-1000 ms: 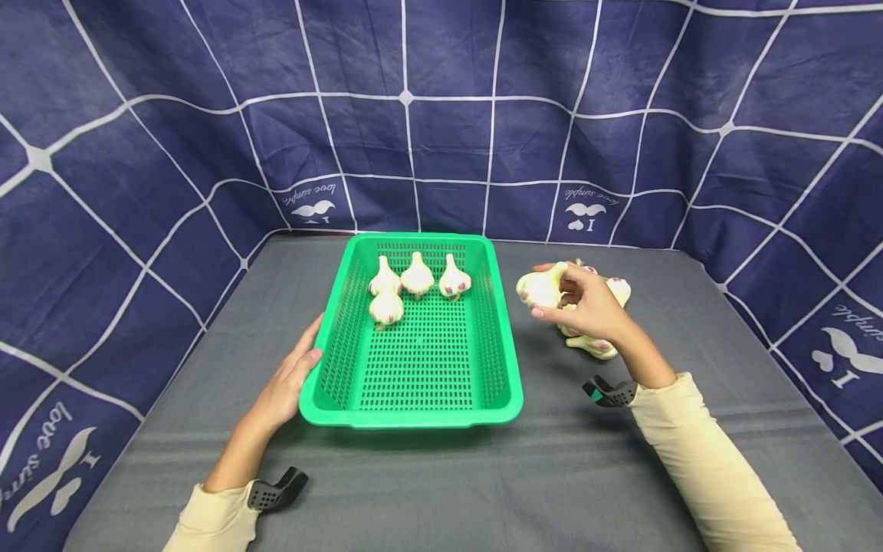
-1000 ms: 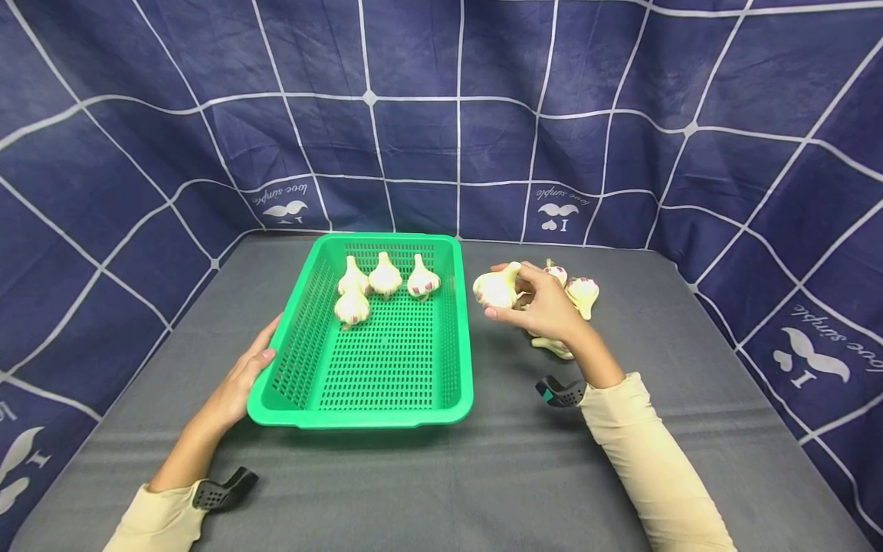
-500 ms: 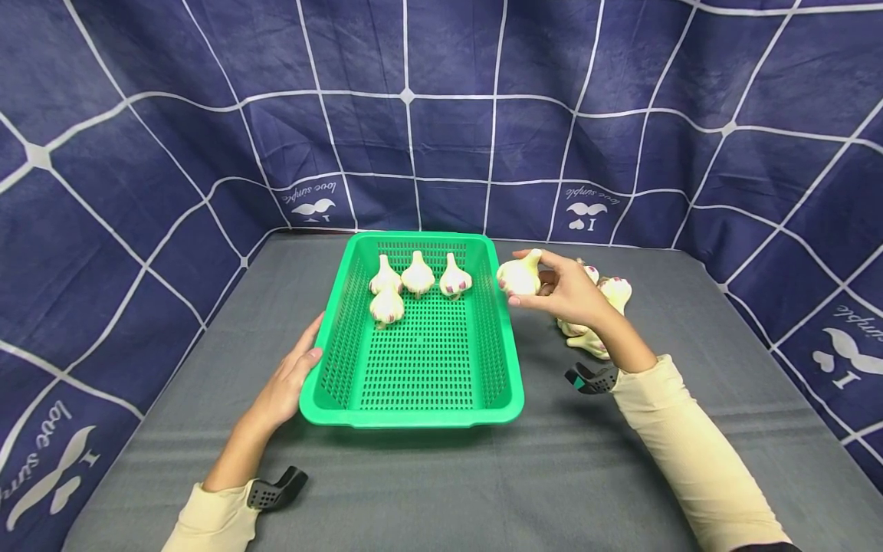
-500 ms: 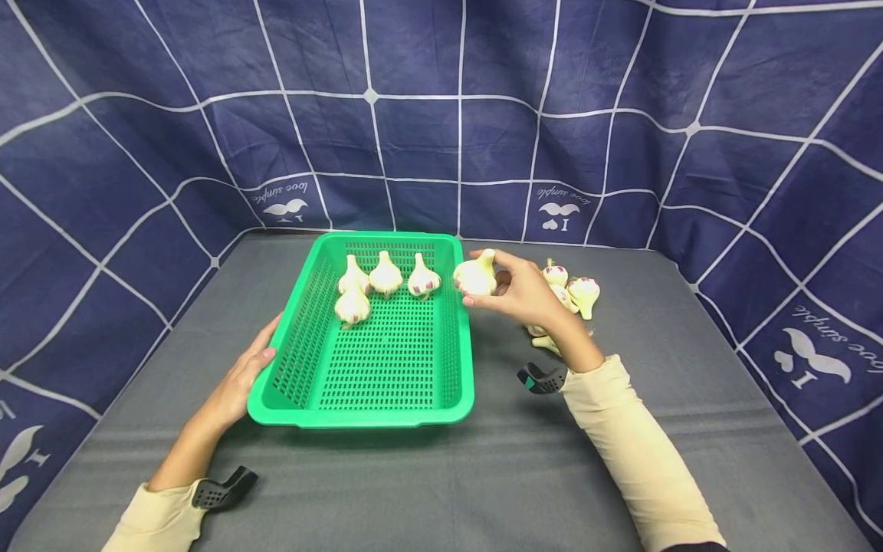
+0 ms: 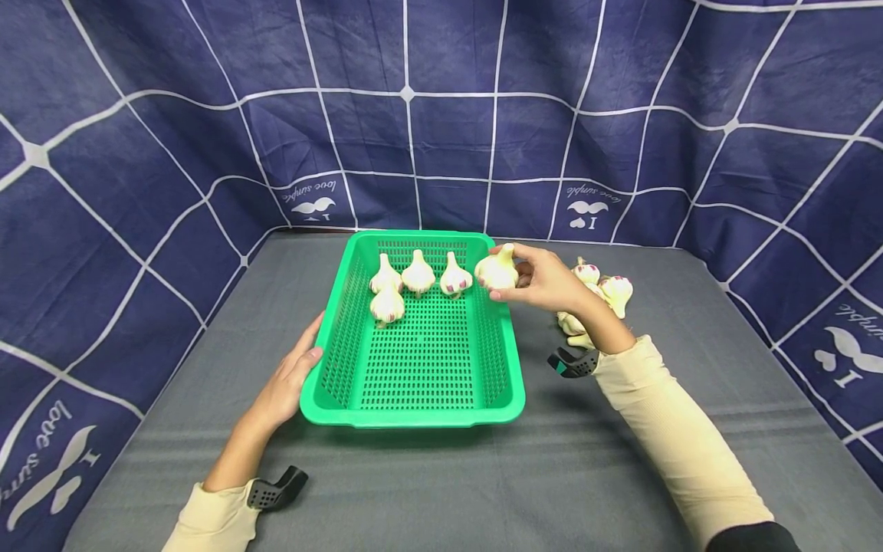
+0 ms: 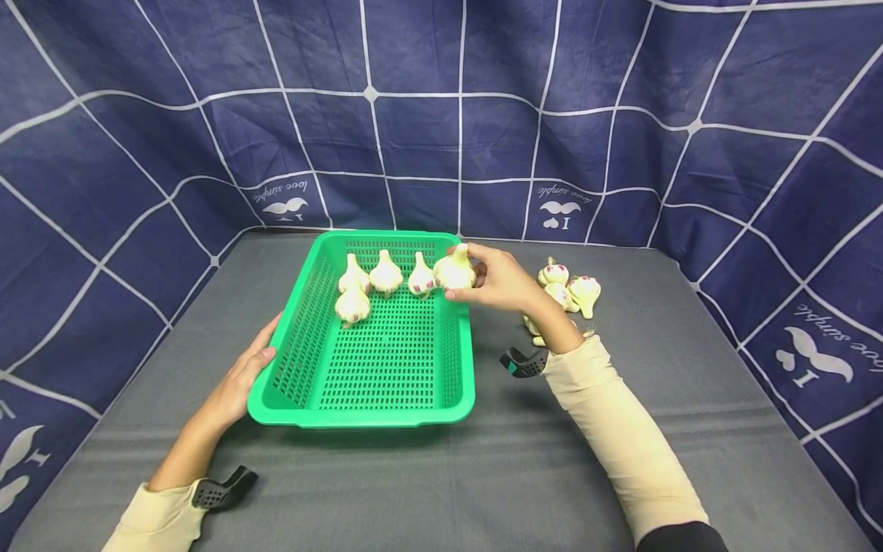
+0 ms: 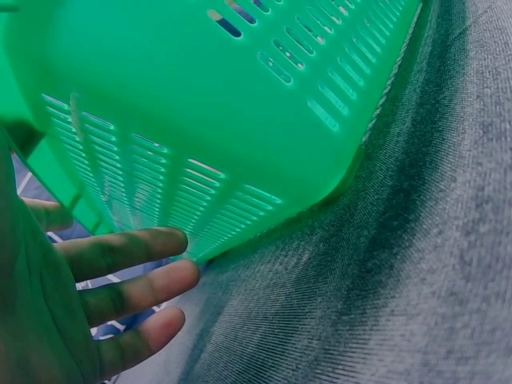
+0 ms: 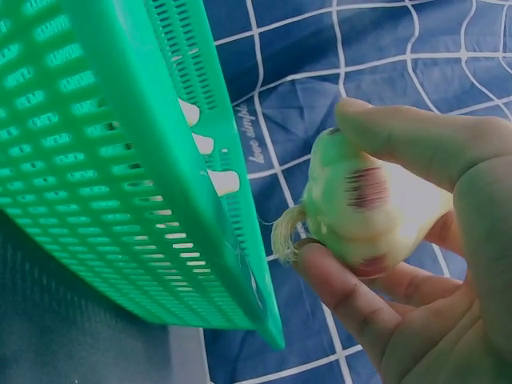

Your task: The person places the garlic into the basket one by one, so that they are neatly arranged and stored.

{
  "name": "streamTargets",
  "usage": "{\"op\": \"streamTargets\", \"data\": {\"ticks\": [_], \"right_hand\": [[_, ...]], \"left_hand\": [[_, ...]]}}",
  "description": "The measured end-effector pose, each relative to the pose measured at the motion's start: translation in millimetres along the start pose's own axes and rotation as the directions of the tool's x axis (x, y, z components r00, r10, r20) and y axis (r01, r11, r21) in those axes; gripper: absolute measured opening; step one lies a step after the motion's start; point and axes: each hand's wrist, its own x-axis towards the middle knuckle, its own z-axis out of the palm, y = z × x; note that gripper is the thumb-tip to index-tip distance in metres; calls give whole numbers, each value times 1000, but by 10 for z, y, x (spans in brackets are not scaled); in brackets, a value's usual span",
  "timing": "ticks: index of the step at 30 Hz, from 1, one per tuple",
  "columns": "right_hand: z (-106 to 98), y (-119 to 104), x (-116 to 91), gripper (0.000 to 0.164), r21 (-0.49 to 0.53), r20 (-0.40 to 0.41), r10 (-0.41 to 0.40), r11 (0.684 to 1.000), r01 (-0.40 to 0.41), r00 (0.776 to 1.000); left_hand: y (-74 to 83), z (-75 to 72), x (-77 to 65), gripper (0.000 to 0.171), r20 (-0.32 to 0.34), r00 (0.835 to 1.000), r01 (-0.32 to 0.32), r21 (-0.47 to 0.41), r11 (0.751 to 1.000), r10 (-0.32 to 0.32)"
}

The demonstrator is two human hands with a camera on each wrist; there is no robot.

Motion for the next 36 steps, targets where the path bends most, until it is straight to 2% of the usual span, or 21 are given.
{"op": "streamTargets", "data": {"ticks": [5,10,15,20,31,36], "right_hand": [[36,-16,73,60,28,39,-4,1000,3,999],[71,-25,155,59,60,45,8,998,-11,999],[94,-55,256,58,82,61,-33,996,28,998],[113,-95,356,57,27,91,-67,998,65,994],[169,-153,493,55,-30,133,-2,1000,6,991],[203,-157,544,55,-97,153,10,995,5,988]], "left_hand": [[-1,-7,8,53,6,1000,-7,4,1000,7],[-2,-7,13,53,5,1000,-5,11,1000,5],[-12,-8,16,53,6,1000,-5,6,1000,5],[-14,-7,14,53,6,1000,-4,8,1000,4],[-7,-12,11,53,9,1000,2,9,1000,-2],[0,-12,6,53,8,1000,4,20,1000,-4]]}}
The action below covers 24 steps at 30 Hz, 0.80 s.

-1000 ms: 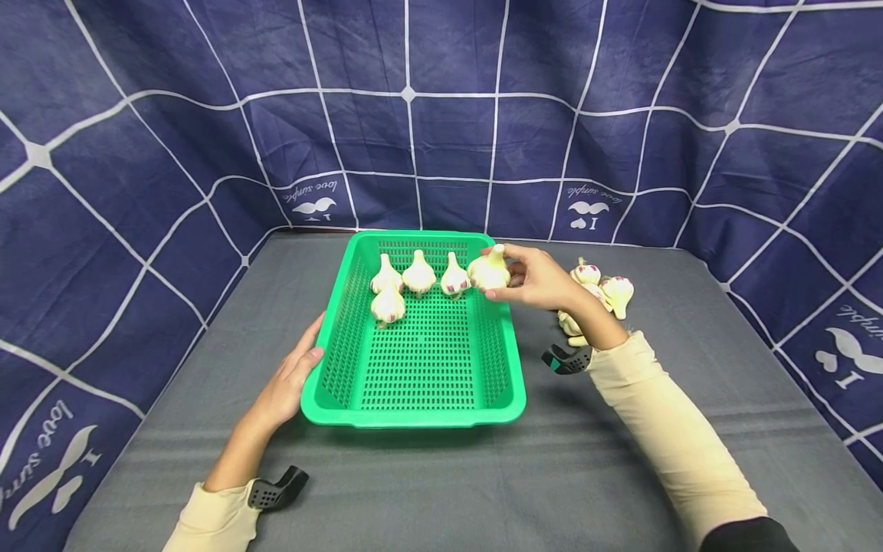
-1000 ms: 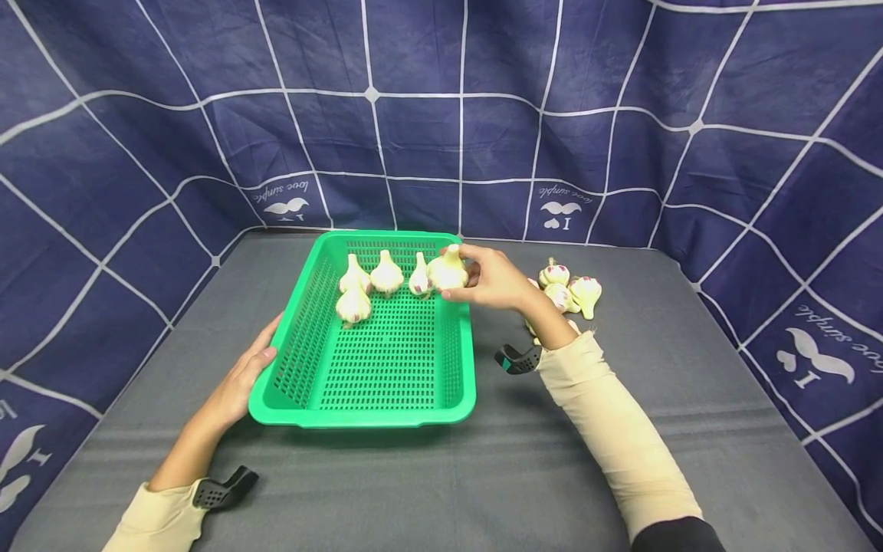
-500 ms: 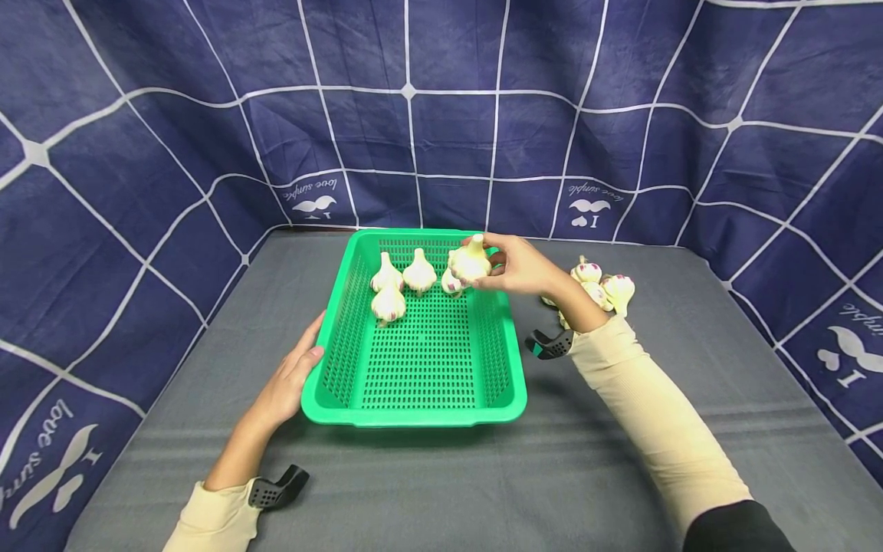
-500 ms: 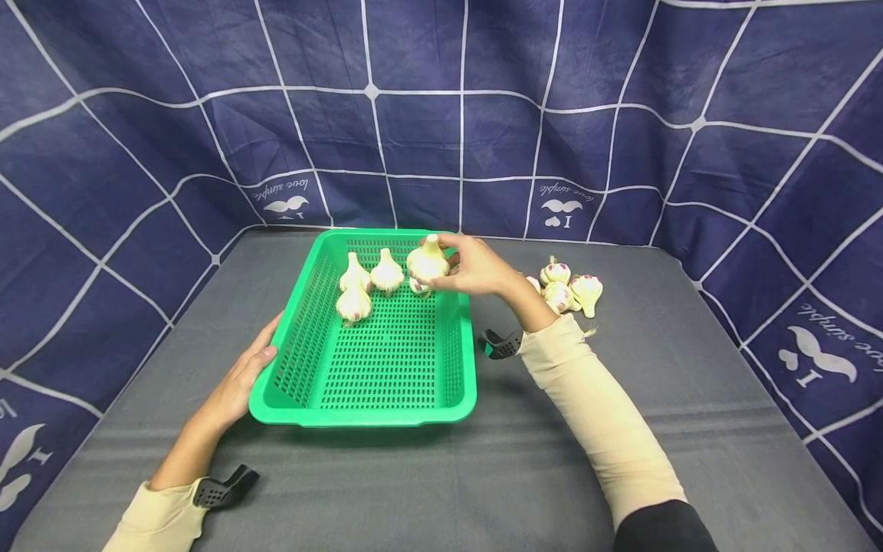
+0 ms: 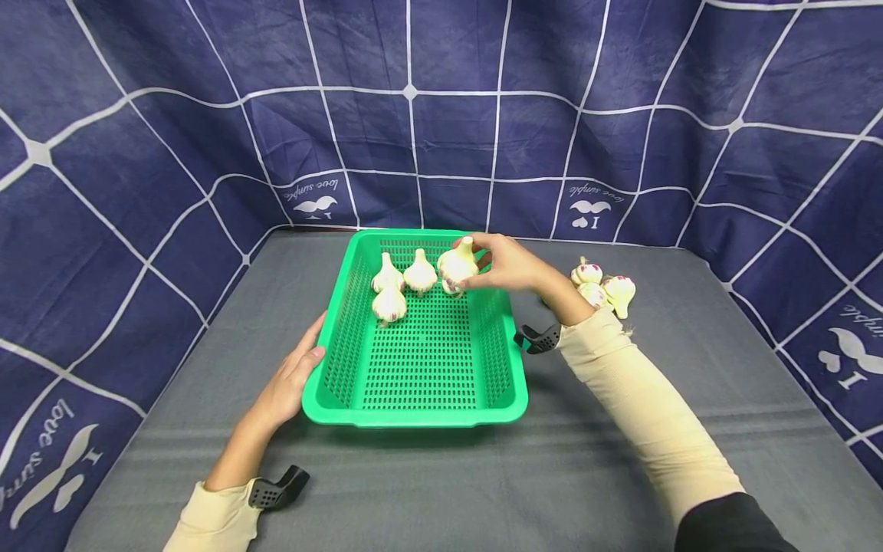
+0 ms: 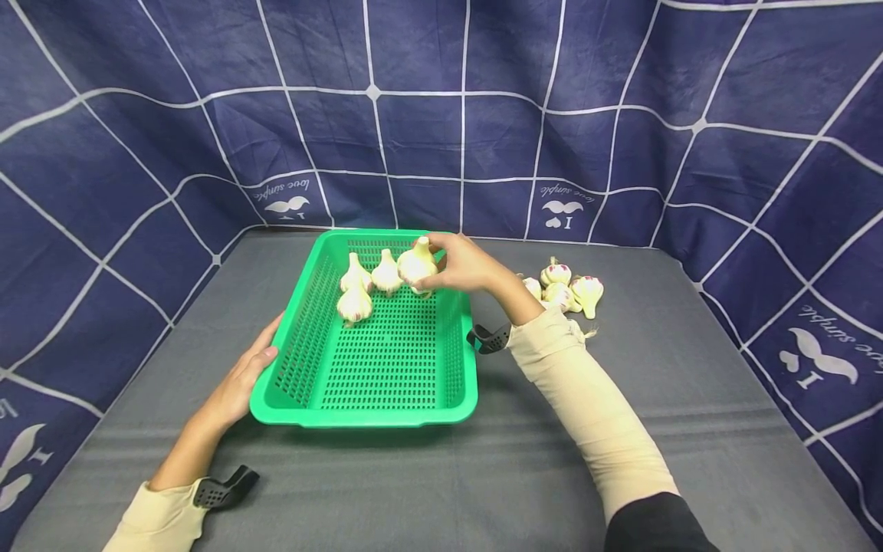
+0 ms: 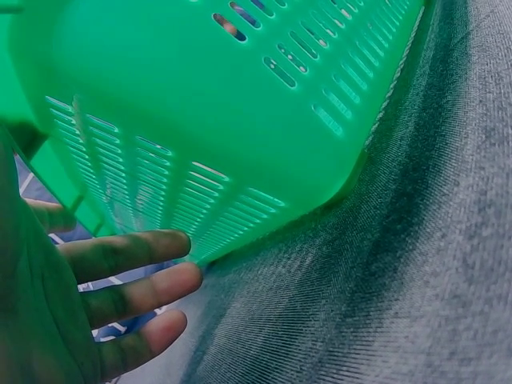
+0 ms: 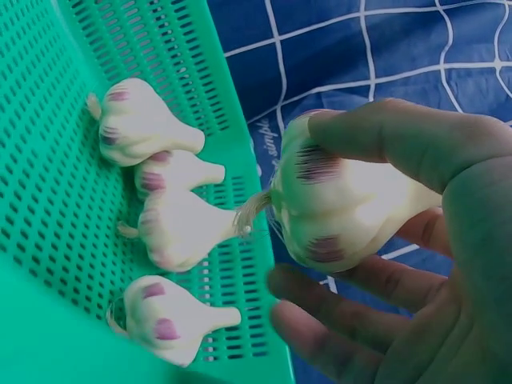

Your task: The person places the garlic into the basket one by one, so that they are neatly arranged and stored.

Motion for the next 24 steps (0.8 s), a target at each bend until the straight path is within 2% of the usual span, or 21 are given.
{"op": "streamTargets", "data": {"ticks": [13,24], "right_hand": [[132,-48,269,61,-45,91,82,996,-79,992],[363,-52,451,62,-223,157,113,972,-76,981]], "left_hand": [[-12,-4,-4,53,-1,1000,-2,-11,1000,2],[-2,-3,-7,53,7,1000,17,-5,1000,-17]]}}
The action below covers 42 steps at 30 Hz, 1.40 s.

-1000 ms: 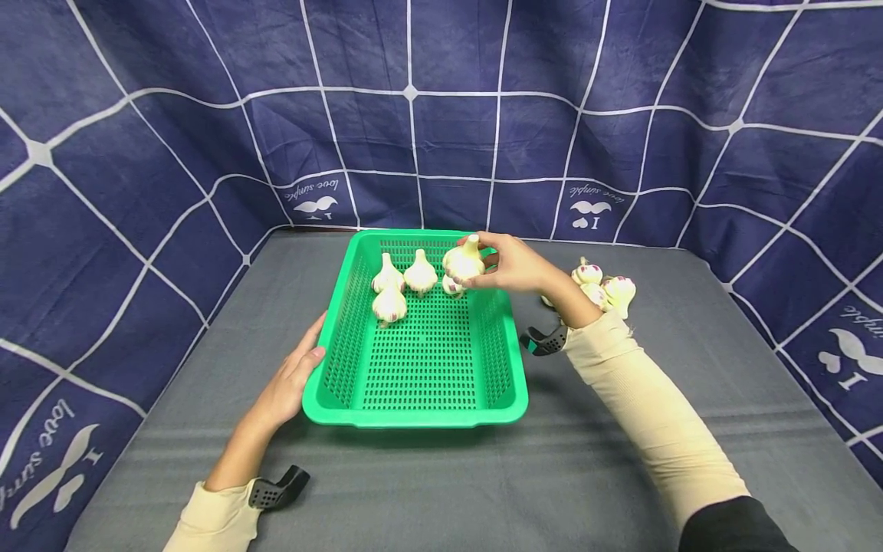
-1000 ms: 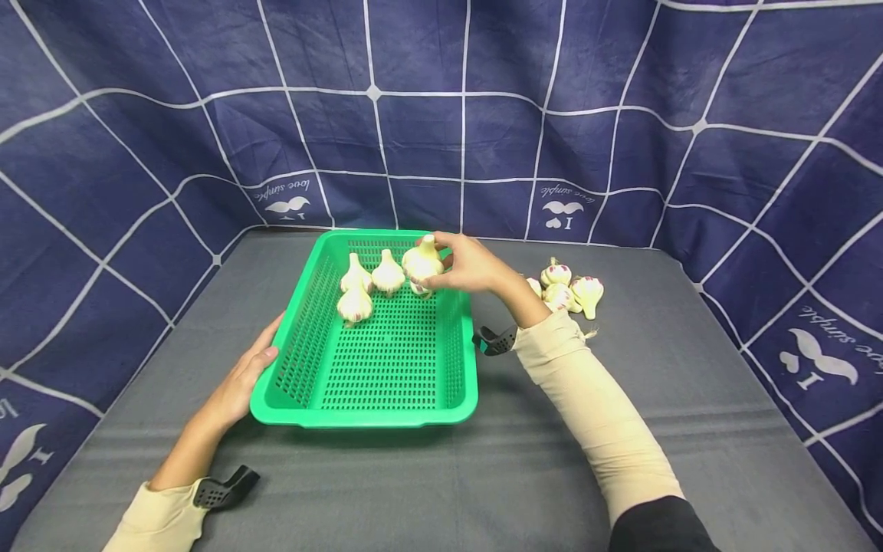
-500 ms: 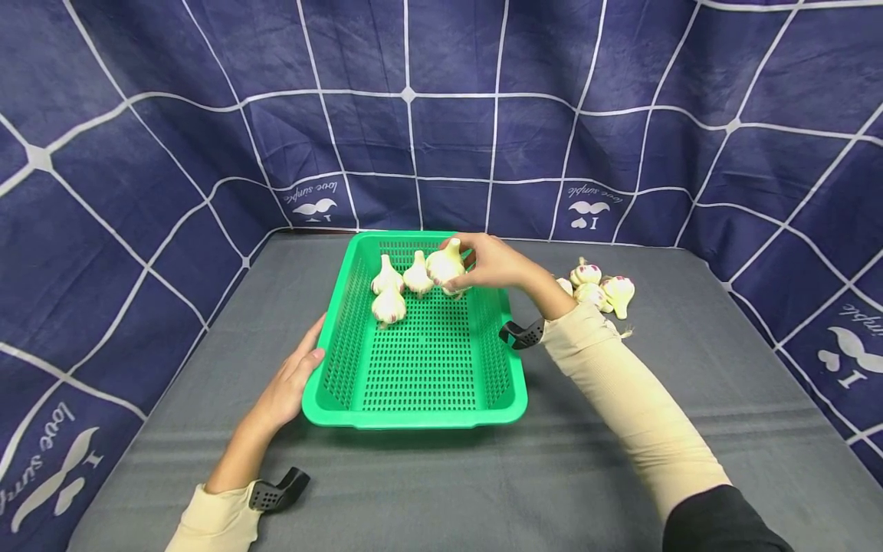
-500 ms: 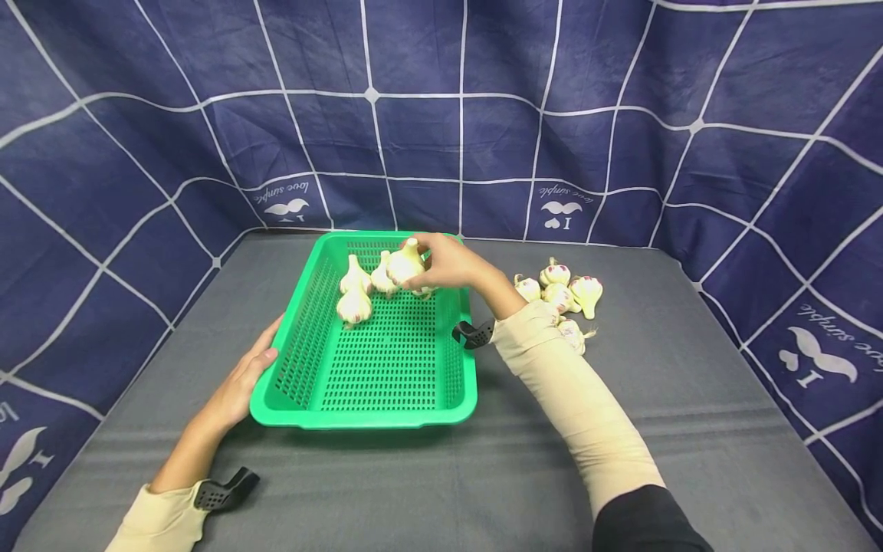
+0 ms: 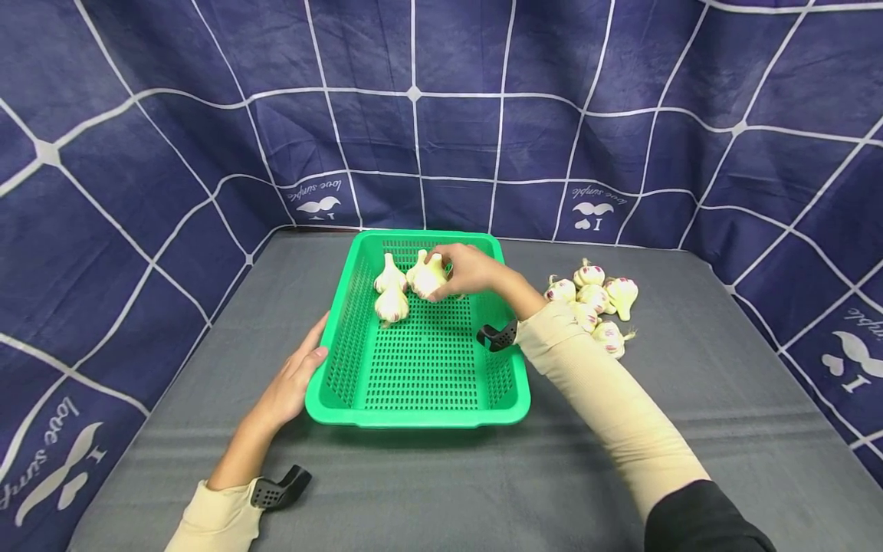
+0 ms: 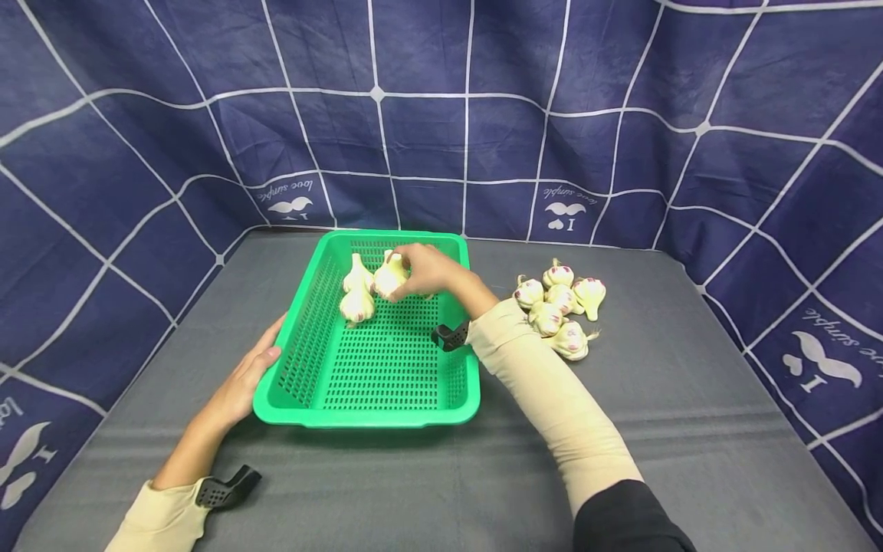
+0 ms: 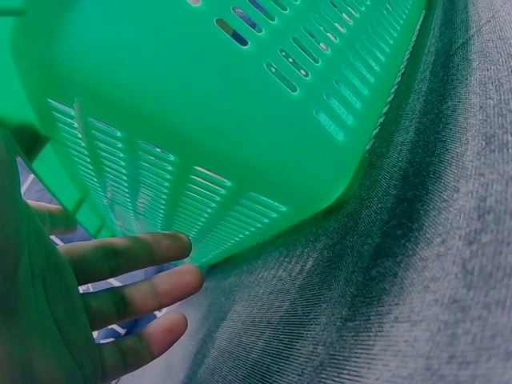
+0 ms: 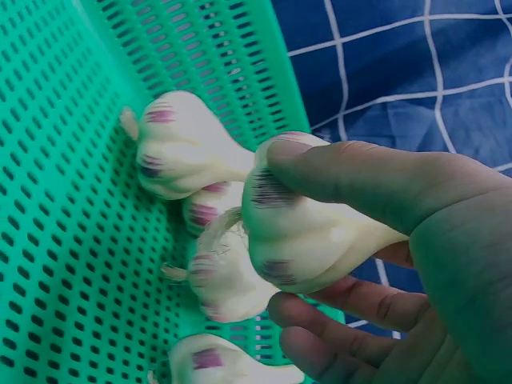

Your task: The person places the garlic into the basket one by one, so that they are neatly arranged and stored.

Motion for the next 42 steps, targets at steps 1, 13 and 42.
{"op": "streamTargets", "data": {"ticks": [1,13,42], "right_hand": [[18,-2,17,61,-13,8,1,1000,-1,1000],[189,-4,109,70,-118,106,109,988,-96,988],[346,134,140,76,-126,166,115,988,-94,979]], "left_hand": [[4,-2,-2,53,1,1000,4,5,1000,-4],[29,-8,-9,53,7,1000,21,31,999,-21],[28,9,-21,54,2,999,53,32,998,-53]]}}
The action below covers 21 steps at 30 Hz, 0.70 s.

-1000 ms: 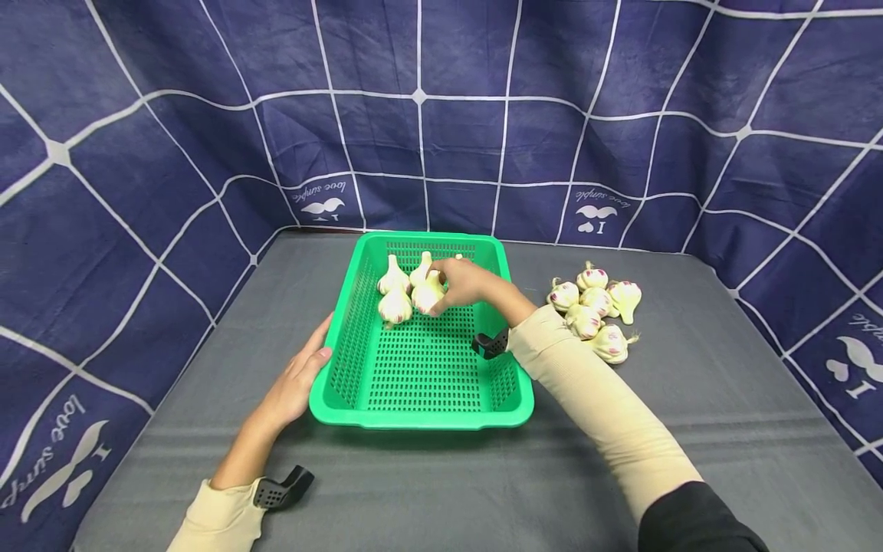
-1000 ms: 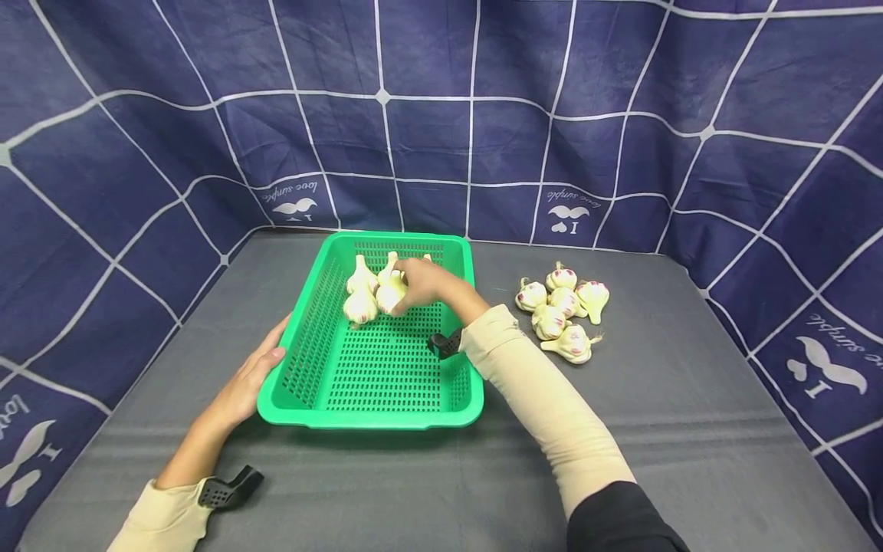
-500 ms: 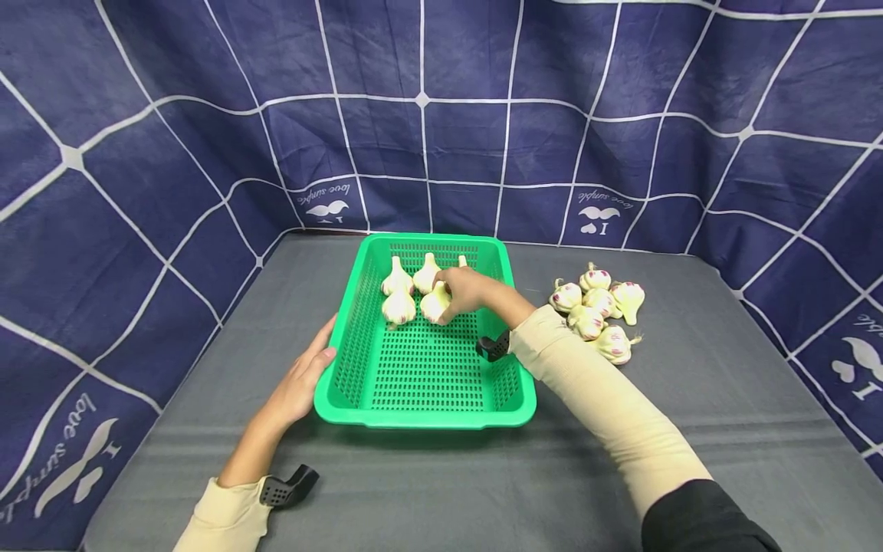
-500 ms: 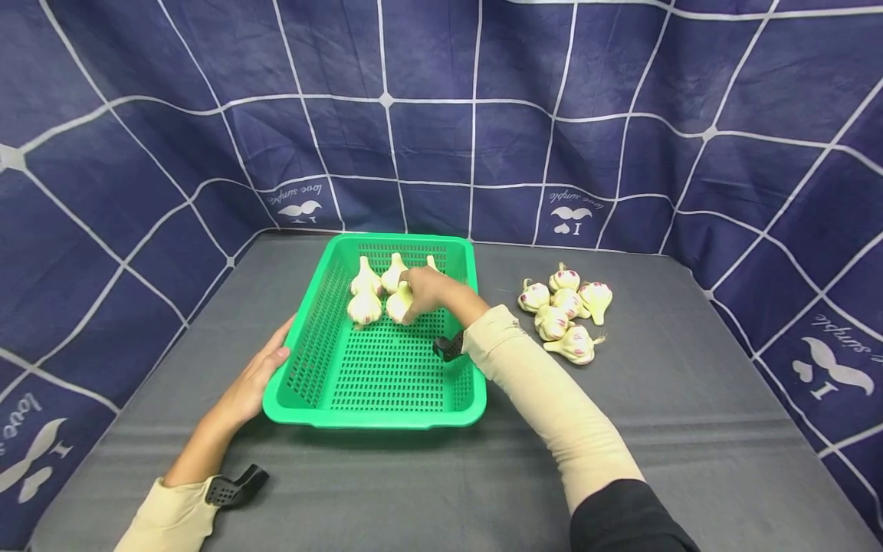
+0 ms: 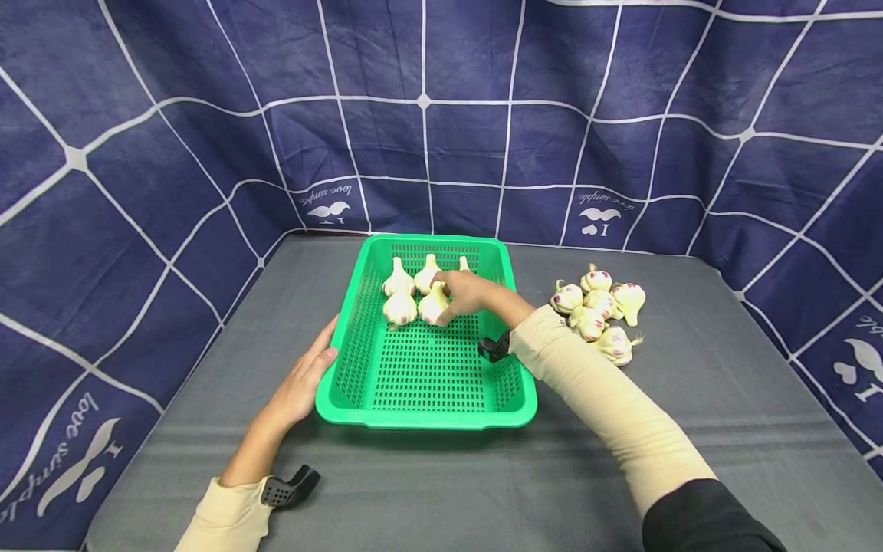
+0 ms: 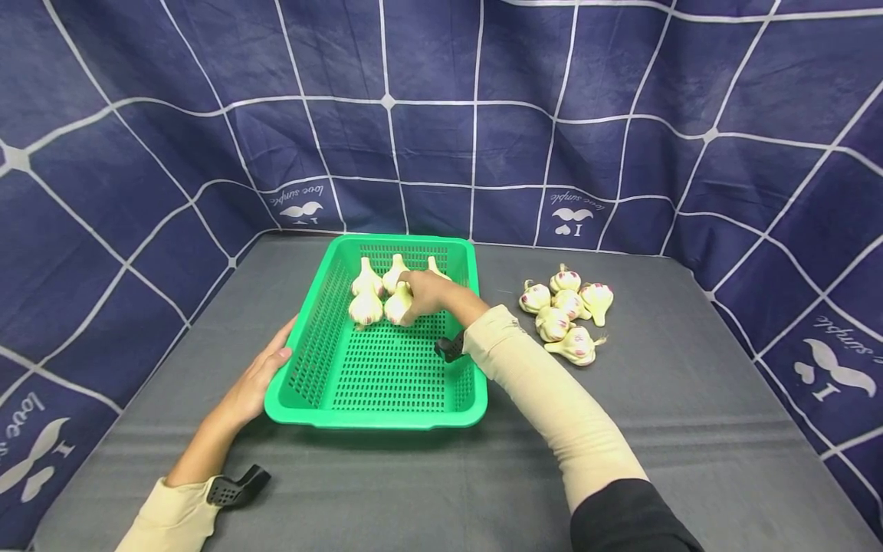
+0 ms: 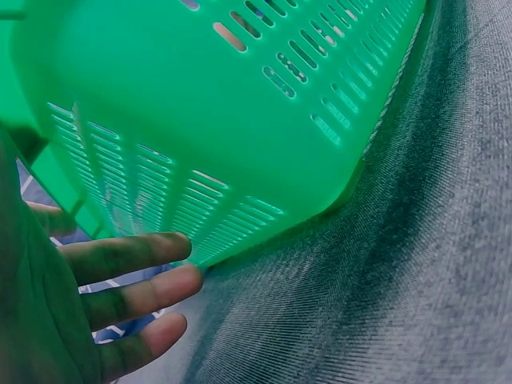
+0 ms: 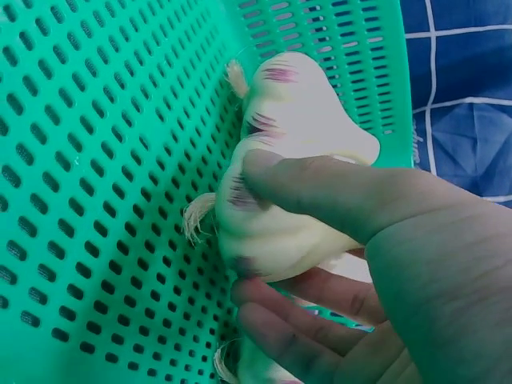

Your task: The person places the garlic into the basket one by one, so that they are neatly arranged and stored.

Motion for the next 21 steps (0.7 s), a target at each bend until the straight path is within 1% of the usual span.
{"op": "streamTargets", "data": {"ticks": [4,8,13,17,21], "right_hand": [[3,-4,-19,83,57,-15,13,998,-12,1000],[-5,-11,-46,82,91,-24,21,996,-18,999],[-30,-21,-58,82,91,-43,17,996,-13,999],[-44,-27,-64,79,88,-67,3,996,3,998],[-54,-35,-73,78,94,-74,-6,995,13,997]], "left_hand": [[11,-2,-2,54,0,1000,6,0,1000,-6],[19,4,-2,53,0,1000,1,-6,1000,-1],[13,13,-6,53,-6,1000,-14,2,1000,14],[9,11,-7,53,-8,1000,-5,4,1000,5],[6,8,-9,54,-6,1000,4,3,1000,-4]]}}
